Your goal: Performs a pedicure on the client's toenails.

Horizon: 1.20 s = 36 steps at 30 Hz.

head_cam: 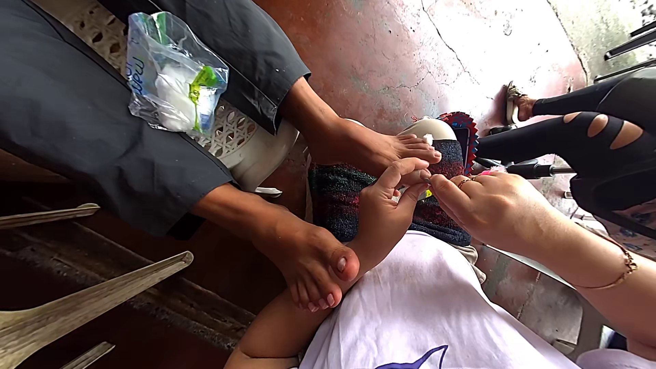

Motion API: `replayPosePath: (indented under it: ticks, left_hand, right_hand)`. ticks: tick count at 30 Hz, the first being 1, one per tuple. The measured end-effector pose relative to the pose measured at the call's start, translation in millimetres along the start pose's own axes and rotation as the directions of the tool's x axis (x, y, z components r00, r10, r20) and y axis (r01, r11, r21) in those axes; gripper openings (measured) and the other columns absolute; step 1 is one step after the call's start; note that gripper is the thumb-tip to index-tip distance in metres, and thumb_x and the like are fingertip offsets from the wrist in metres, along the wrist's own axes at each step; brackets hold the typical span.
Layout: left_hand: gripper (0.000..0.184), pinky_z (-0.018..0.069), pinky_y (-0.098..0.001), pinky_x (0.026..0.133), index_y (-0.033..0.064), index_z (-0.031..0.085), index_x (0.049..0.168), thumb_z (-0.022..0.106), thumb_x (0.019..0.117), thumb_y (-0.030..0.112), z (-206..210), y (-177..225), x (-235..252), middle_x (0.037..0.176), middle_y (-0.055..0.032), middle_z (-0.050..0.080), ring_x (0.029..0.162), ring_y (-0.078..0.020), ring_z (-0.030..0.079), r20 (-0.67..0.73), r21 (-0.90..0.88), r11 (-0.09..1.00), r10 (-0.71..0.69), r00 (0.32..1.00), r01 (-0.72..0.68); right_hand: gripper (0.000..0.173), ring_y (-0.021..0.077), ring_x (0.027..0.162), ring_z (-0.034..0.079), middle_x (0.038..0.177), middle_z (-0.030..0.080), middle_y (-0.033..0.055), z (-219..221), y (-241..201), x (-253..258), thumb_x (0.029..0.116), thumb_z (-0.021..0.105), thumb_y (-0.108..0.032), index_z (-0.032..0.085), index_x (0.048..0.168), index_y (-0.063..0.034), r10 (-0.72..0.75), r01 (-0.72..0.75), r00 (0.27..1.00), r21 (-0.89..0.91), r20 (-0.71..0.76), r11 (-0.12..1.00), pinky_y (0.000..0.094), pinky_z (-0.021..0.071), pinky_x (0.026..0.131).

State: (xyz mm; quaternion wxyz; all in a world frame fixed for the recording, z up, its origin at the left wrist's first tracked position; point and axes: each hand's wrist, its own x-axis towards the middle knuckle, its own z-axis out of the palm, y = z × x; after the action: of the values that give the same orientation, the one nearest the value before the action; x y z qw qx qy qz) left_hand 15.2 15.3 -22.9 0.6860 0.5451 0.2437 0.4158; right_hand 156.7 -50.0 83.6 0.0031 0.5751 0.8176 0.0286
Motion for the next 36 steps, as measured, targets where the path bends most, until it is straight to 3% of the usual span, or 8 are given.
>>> replayPosePath:
  ticks: [7,11,14,25,33,36]
  left_hand:
    - [0.033,0.0597,-0.0257,0.085,0.0006,0.065,0.122,0.072,0.0895,-0.004,0,1,0,0.108,-0.0040,0.074,0.096,-0.0093,0.071,0.009,-0.013,1.000,-0.016,1.000,0.016]
    - [0.033,0.0599,-0.0267,0.086,0.0002,0.066,0.121,0.072,0.0892,-0.004,0,0,0,0.109,-0.0048,0.074,0.097,-0.0101,0.071,0.005,-0.020,1.000,-0.024,1.000,0.024]
    - [0.033,0.0593,-0.0263,0.087,0.0002,0.066,0.121,0.072,0.0886,-0.005,0,0,0,0.108,-0.0049,0.073,0.097,-0.0097,0.071,0.001,-0.023,0.999,-0.032,0.999,0.032]
    - [0.030,0.0590,-0.0249,0.085,0.0027,0.066,0.121,0.071,0.0916,-0.001,1,1,1,0.106,-0.0018,0.074,0.096,-0.0078,0.070,0.007,0.019,0.999,-0.035,0.999,0.035]
    - [0.031,0.0594,-0.0251,0.085,0.0006,0.067,0.120,0.071,0.0897,-0.004,0,0,0,0.106,-0.0035,0.074,0.096,-0.0084,0.071,-0.001,-0.014,1.000,-0.014,1.000,0.014]
    - [0.033,0.0596,-0.0263,0.086,-0.0006,0.065,0.121,0.071,0.0890,-0.006,0,1,0,0.108,-0.0047,0.074,0.097,-0.0097,0.071,0.004,-0.037,0.999,-0.018,1.000,0.018]
  right_hand:
    - [0.019,0.0204,0.040,0.045,0.051,0.039,0.0036,0,8,2,0.1021,0.048,-0.007,0.060,0.088,-0.0001,-0.016,0.014,1.000,0.060,0.027,0.998,0.0323,0.0306,0.037]
    - [0.019,0.0178,0.045,0.052,0.056,0.049,0.0028,-9,6,8,0.1004,0.050,-0.011,0.064,0.091,-0.0035,0.119,-0.142,0.986,0.209,0.119,0.968,0.0318,0.0374,0.040]
    - [0.019,0.0112,0.047,0.051,0.057,0.050,-0.0019,-16,4,13,0.1003,0.050,-0.014,0.065,0.090,-0.0079,0.188,-0.232,0.964,0.245,0.190,0.941,0.0278,0.0367,0.040]
    - [0.019,0.0225,0.042,0.050,0.055,0.045,0.0068,-15,-10,16,0.0984,0.048,-0.003,0.058,0.083,0.0001,0.078,-0.079,0.986,0.000,0.150,0.997,0.0330,0.0328,0.038]
    - [0.018,0.0195,0.040,0.047,0.051,0.042,0.0030,-9,4,11,0.0985,0.050,-0.008,0.060,0.084,-0.0030,0.036,-0.047,0.993,0.093,0.114,0.995,0.0323,0.0311,0.037]
    - [0.019,0.0194,0.042,0.049,0.052,0.046,0.0036,-7,9,9,0.0992,0.051,-0.009,0.064,0.088,-0.0019,0.055,-0.069,0.995,0.166,0.086,0.984,0.0328,0.0337,0.038]
